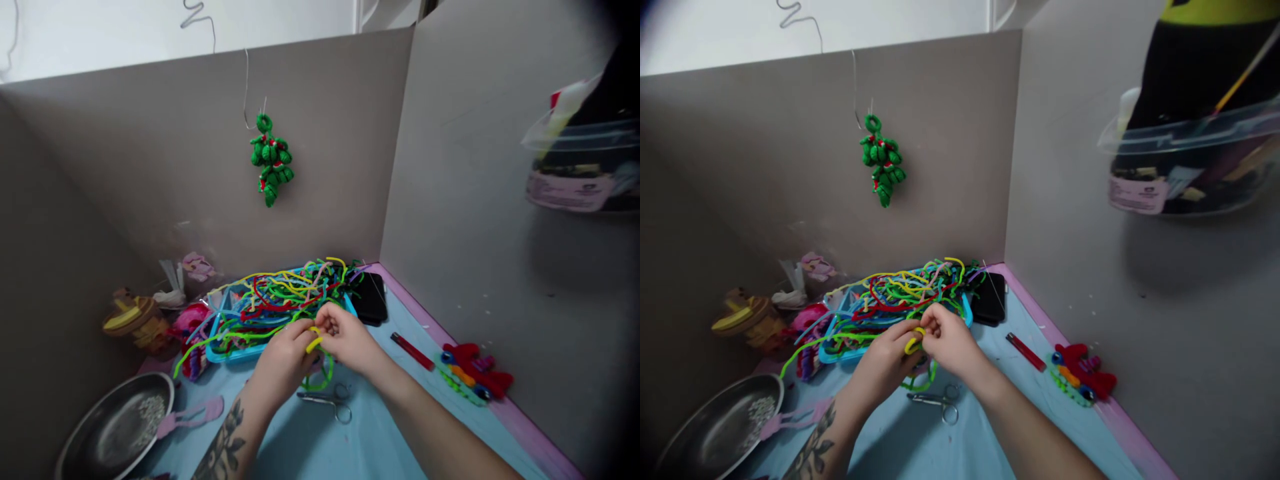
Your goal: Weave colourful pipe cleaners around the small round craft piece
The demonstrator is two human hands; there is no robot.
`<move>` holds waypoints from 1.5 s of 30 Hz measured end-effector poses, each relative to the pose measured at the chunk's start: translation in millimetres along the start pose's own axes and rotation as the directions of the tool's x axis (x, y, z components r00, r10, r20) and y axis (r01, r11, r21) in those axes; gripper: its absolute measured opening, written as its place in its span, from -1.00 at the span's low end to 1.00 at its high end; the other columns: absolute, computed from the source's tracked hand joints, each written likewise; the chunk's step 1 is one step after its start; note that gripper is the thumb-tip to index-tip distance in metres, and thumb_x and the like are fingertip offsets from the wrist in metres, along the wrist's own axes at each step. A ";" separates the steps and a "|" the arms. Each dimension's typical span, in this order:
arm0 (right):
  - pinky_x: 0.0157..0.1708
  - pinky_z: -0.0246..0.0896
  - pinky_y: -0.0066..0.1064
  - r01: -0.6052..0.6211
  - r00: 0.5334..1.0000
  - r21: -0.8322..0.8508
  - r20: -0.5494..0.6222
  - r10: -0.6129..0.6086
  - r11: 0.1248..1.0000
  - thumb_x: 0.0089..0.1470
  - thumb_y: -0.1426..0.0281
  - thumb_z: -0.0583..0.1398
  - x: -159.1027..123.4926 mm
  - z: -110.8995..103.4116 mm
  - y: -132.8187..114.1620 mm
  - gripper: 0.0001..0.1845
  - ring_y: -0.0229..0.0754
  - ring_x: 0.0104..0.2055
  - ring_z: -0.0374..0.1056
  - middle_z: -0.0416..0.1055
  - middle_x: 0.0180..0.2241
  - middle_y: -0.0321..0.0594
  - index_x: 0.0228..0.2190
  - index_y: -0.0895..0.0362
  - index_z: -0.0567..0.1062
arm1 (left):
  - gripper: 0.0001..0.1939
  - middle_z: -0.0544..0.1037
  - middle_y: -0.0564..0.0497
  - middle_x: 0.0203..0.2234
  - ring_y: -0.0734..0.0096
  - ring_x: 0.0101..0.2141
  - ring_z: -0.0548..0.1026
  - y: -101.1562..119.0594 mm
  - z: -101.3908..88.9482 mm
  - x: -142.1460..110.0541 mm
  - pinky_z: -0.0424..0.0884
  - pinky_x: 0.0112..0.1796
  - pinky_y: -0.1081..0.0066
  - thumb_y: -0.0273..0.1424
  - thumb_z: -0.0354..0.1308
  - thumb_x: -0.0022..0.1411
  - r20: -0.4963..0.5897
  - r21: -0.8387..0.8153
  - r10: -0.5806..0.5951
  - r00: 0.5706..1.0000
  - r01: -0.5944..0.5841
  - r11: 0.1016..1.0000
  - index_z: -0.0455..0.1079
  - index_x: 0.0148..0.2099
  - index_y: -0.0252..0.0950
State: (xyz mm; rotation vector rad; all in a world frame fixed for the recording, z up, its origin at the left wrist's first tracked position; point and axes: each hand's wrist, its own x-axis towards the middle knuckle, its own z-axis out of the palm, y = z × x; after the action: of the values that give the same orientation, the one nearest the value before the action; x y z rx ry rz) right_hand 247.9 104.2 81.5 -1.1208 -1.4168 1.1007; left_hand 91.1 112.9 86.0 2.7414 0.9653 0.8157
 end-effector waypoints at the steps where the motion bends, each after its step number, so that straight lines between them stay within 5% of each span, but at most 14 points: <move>1: -0.53 0.05 -0.52 0.020 0.999 0.022 -0.026 -0.020 1.000 -0.25 0.60 0.09 0.6 -0.8 -0.5 -0.80 -0.34 -0.53 0.15 0.20 -0.56 -0.43 -0.49 0.11 0.26 | -0.80 0.50 -0.10 -0.14 0.32 -0.16 0.48 -1.6 -1.7 -0.5 0.42 -0.15 0.34 -0.53 0.10 0.13 -0.036 -0.039 0.014 0.999 -0.016 0.999 0.39 -0.17 -0.26; 6: -0.48 0.09 -0.50 0.152 0.983 0.145 -0.121 -0.135 0.978 -0.14 0.49 0.15 -0.4 -4.2 -8.7 -0.88 -0.32 -0.47 0.18 0.21 -0.53 -0.40 -0.47 0.11 0.28 | -0.57 0.46 -0.07 -0.06 0.33 -0.04 0.43 -12.1 -3.1 -2.9 0.36 -0.03 0.28 -0.49 0.16 0.10 -0.267 -0.210 -0.132 0.954 0.076 0.975 0.23 0.04 -0.21; 11: -0.44 0.15 -0.49 0.192 0.979 0.170 -0.098 -0.177 0.967 -0.07 0.47 0.16 -4.6 -1.5 -11.5 -0.90 -0.31 -0.45 0.22 0.26 -0.50 -0.37 -0.42 0.10 0.32 | -0.54 0.52 -0.05 -0.13 0.36 -0.14 0.50 -18.1 9.8 -3.2 0.44 -0.14 0.35 -0.56 0.12 0.10 -0.284 -0.309 -0.274 0.919 0.183 0.933 0.24 0.07 -0.22; 18: -0.41 0.18 -0.46 0.243 0.968 -0.072 -0.048 -0.246 0.967 -0.05 0.53 0.11 -6.4 -3.2 -12.1 -0.77 -0.26 -0.38 0.29 0.37 -0.40 -0.28 -0.30 0.10 0.45 | -0.68 0.57 0.01 -0.34 0.42 -0.32 0.52 -16.0 7.8 -4.9 0.45 -0.26 0.42 -0.67 0.08 0.05 -0.415 -0.134 -0.092 0.905 0.039 0.990 0.41 -0.16 -0.26; 22: -0.40 0.20 -0.46 0.259 0.955 -0.151 -0.108 -0.276 0.954 -0.01 0.49 0.14 -9.3 -0.6 -14.4 -0.86 -0.25 -0.38 0.32 0.40 -0.43 -0.27 -0.38 0.11 0.49 | -0.70 0.56 0.01 -0.37 0.41 -0.33 0.50 -15.4 3.7 -5.5 0.44 -0.26 0.41 -0.66 0.08 0.06 -0.442 -0.051 0.007 0.897 -0.032 0.998 0.40 -0.17 -0.26; 29: -0.38 0.26 -0.47 0.212 0.960 -0.032 -0.181 -0.214 0.977 0.02 0.43 0.16 -11.3 -1.3 -15.2 -0.91 -0.25 -0.38 0.36 0.45 -0.43 -0.28 -0.40 0.12 0.49 | -0.59 0.54 -0.04 -0.22 0.36 -0.22 0.50 -14.3 11.1 -3.9 0.43 -0.20 0.37 -0.60 0.14 0.06 -0.363 -0.114 -0.102 0.926 0.065 0.991 0.32 -0.02 -0.25; 37: -0.34 0.23 -0.44 0.349 0.910 -0.176 -0.171 -0.377 0.921 0.02 0.48 0.17 -15.1 0.4 -20.3 -0.91 -0.25 -0.36 0.34 0.42 -0.44 -0.28 -0.44 0.10 0.49 | -0.81 0.54 0.00 -0.38 0.40 -0.34 0.49 -2.2 -1.7 -2.5 0.43 -0.32 0.41 -0.54 0.12 0.13 -0.481 -0.148 -0.097 0.871 0.029 0.989 0.39 -0.17 -0.26; 45: -0.37 0.20 -0.41 0.423 0.881 -0.234 -0.121 -0.458 0.875 0.03 0.52 0.14 -19.5 0.6 -26.0 -0.86 -0.23 -0.38 0.31 0.39 -0.47 -0.27 -0.48 0.08 0.47 | -0.73 0.51 -0.02 -0.30 0.38 -0.29 0.48 2.8 -10.2 -3.2 0.45 -0.28 0.38 -0.57 0.10 0.13 -0.546 -0.090 -0.024 0.838 -0.030 0.996 0.36 -0.10 -0.23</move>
State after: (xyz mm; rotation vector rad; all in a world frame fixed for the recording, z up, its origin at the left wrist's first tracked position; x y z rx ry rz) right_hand 246.6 80.7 104.0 -0.9364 -1.5687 0.5281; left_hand 85.2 108.1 94.0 2.4608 0.9642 1.6596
